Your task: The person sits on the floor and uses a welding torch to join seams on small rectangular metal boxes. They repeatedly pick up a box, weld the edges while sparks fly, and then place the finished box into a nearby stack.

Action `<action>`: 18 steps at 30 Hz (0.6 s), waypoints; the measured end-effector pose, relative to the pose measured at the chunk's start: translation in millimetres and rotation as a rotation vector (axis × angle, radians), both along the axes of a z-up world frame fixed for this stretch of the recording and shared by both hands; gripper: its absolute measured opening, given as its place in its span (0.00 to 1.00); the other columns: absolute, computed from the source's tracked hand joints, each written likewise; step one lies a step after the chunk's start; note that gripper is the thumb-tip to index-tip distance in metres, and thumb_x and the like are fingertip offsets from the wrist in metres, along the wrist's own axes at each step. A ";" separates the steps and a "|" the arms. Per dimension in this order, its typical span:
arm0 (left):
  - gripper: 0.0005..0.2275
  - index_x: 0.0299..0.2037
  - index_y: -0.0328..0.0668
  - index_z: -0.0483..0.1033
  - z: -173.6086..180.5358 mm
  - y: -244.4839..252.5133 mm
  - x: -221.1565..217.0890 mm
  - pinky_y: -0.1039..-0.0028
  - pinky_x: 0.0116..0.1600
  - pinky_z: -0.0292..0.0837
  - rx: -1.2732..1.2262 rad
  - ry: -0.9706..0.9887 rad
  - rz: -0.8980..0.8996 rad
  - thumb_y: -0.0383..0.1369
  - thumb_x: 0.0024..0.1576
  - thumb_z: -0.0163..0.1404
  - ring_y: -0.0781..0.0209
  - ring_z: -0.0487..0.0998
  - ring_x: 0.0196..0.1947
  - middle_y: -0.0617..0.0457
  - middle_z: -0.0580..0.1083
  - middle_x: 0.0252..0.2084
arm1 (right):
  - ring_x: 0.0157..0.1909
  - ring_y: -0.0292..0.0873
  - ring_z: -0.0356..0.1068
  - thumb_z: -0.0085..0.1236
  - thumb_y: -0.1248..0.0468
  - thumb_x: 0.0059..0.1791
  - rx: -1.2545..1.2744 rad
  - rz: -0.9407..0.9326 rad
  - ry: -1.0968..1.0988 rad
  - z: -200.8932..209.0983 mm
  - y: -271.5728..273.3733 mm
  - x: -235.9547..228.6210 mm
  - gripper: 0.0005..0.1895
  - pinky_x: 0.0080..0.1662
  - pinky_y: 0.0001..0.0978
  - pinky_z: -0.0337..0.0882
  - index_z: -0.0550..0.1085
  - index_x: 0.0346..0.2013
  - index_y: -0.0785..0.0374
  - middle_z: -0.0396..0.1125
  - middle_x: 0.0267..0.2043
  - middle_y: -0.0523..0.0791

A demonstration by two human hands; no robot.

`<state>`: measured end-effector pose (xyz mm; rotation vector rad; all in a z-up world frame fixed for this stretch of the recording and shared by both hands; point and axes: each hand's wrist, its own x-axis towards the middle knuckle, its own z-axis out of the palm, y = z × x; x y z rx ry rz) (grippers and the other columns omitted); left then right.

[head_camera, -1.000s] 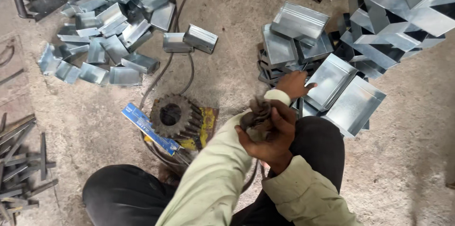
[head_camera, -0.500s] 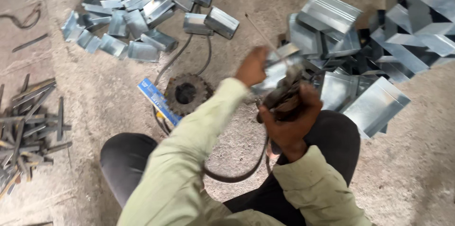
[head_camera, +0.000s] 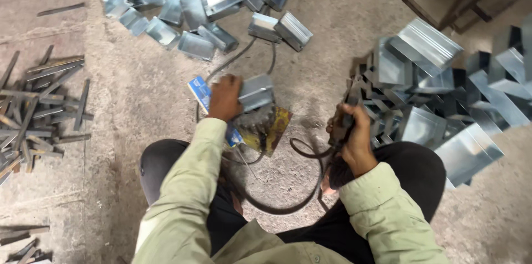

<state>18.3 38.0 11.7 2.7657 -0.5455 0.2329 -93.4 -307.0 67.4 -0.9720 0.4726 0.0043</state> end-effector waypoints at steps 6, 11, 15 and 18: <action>0.23 0.55 0.46 0.70 -19.5 2.9 1.9 0.43 0.56 0.61 0.159 -0.134 -0.089 0.24 0.47 0.56 0.49 0.70 0.59 0.47 0.71 0.56 | 0.37 0.51 0.72 0.67 0.63 0.40 -0.786 0.097 -0.152 4.4 39.9 2.2 0.32 0.42 0.42 0.74 0.62 0.53 0.69 0.68 0.39 0.50; 0.18 0.50 0.44 0.72 5.4 -21.5 -20.3 0.44 0.53 0.63 0.349 -0.191 -0.015 0.29 0.47 0.53 0.48 0.71 0.54 0.46 0.71 0.54 | 0.52 0.61 0.71 0.73 0.62 0.35 -1.389 0.158 -0.484 27.2 67.0 -0.4 0.45 0.53 0.46 0.71 0.61 0.61 0.72 0.66 0.51 0.59; 0.11 0.49 0.39 0.75 4.9 -40.3 -55.4 0.53 0.49 0.69 0.349 -0.128 0.037 0.30 0.56 0.51 0.49 0.76 0.47 0.46 0.73 0.48 | 0.52 0.58 0.72 0.72 0.61 0.35 -1.366 0.235 -0.471 36.1 75.0 -5.6 0.47 0.53 0.45 0.71 0.60 0.64 0.71 0.66 0.52 0.58; 0.10 0.44 0.41 0.76 -4.8 -46.3 -67.7 0.59 0.44 0.71 0.372 -0.121 0.062 0.31 0.54 0.51 0.51 0.78 0.40 0.41 0.74 0.53 | 0.49 0.58 0.72 0.71 0.62 0.35 -1.394 0.257 -0.471 37.8 76.3 -8.5 0.45 0.51 0.44 0.73 0.61 0.63 0.69 0.67 0.52 0.58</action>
